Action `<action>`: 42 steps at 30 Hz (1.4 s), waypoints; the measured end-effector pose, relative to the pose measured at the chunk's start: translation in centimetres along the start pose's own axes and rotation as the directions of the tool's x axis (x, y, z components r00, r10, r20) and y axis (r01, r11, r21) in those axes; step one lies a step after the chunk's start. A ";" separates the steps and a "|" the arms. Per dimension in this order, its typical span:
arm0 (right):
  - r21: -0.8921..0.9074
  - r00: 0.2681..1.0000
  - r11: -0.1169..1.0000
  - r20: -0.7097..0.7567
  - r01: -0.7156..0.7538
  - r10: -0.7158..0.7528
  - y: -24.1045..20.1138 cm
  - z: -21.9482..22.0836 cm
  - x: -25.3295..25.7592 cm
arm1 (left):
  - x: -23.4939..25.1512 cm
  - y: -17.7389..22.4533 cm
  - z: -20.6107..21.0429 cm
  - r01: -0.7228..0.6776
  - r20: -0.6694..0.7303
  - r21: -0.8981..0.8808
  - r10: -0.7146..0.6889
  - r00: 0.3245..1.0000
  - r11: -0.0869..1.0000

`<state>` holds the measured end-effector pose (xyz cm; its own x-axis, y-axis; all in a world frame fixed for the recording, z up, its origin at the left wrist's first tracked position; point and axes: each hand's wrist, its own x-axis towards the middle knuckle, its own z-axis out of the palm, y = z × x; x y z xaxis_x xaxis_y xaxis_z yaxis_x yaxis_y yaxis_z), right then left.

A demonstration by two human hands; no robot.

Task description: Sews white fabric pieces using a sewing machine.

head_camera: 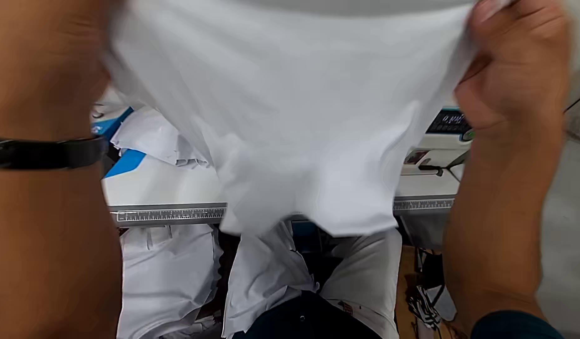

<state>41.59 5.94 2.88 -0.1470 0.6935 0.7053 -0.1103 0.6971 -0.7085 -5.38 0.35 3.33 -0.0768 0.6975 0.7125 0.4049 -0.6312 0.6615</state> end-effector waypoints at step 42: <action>-0.859 0.801 0.457 0.435 0.232 0.411 24.3 0.3 -10.6 | -10.1 -20.9 18.3 -0.313 0.674 0.603 -0.259 0.692 0.734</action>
<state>40.16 15.54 -21.82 -0.5906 0.7631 0.2626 0.7597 0.6354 -0.1379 3.60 12.71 -22.04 0.4563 0.8745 0.1643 0.8706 -0.4769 0.1211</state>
